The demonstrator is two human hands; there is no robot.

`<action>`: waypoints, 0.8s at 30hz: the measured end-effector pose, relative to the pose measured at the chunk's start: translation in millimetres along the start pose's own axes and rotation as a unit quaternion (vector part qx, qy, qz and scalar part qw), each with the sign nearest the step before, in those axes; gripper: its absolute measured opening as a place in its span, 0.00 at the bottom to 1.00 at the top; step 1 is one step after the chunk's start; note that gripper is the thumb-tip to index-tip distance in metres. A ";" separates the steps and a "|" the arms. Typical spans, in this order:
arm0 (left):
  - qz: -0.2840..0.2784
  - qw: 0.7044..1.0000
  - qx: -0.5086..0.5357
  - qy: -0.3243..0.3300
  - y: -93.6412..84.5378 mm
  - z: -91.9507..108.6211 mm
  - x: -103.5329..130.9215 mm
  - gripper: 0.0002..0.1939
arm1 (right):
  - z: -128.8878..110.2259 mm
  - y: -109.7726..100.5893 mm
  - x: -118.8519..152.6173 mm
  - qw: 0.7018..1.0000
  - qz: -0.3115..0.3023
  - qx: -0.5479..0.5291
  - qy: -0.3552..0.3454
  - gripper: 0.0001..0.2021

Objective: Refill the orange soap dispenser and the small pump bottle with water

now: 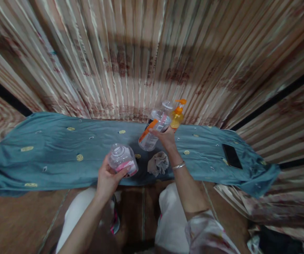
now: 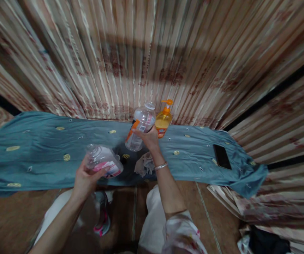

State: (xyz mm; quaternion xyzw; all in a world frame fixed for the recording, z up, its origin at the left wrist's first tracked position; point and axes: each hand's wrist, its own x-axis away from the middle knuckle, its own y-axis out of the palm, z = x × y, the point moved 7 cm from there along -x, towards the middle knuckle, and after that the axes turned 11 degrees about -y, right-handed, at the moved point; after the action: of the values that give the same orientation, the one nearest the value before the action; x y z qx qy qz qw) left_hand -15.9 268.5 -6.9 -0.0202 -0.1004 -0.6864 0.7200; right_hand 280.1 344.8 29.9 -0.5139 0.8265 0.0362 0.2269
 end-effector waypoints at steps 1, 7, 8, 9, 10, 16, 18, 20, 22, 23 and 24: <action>-0.002 1.000 0.007 0.009 6.6 3.6 -5.2 0.51 | -4.9 -9.4 2.3 1.000 0.009 -0.014 0.007 0.40; -0.071 0.996 0.019 0.053 61.1 21.0 -34.1 0.40 | -35.3 -69.9 25.7 0.997 0.043 -0.060 0.017 0.36; -0.084 0.995 0.028 0.053 70.7 21.1 -38.5 0.39 | -38.7 -81.3 30.8 0.997 0.050 -0.055 0.016 0.35; -0.098 0.993 0.036 0.051 80.5 20.0 -42.9 0.37 | -41.4 -92.9 36.2 0.997 0.058 -0.044 0.015 0.34; -0.107 0.992 0.042 0.049 89.9 18.1 -47.1 0.36 | -43.5 -103.6 41.7 0.998 0.059 -0.026 0.014 0.33; -0.157 0.986 0.057 0.025 141.7 -2.8 -64.6 0.36 | -45.1 -150.4 76.4 0.994 0.072 0.070 0.030 0.32; -0.164 0.984 0.060 0.025 152.3 -8.8 -65.6 0.36 | -44.4 -157.4 85.3 0.993 0.079 0.084 0.039 0.34; -0.173 0.982 0.062 0.028 159.7 -14.5 -64.4 0.34 | -44.3 -160.9 91.3 0.992 0.083 0.088 0.043 0.35; -0.183 0.981 0.059 0.032 164.5 -21.1 -62.0 0.33 | -44.2 -161.8 94.8 0.992 0.078 0.090 0.044 0.35; -0.186 0.981 0.053 0.033 165.9 -25.0 -60.6 0.33 | -43.7 -161.6 96.0 0.992 0.072 0.092 0.045 0.35; -0.188 0.981 0.044 0.035 166.7 -29.1 -59.3 0.33 | -43.3 -161.4 97.0 0.992 0.066 0.096 0.045 0.35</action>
State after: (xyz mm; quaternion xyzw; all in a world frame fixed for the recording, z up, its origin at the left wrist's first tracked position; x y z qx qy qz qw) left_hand 150.7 331.5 -27.4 0.0547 -0.1069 -0.8047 0.5813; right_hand 369.5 175.6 56.6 -0.4354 0.8675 -0.0515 0.2349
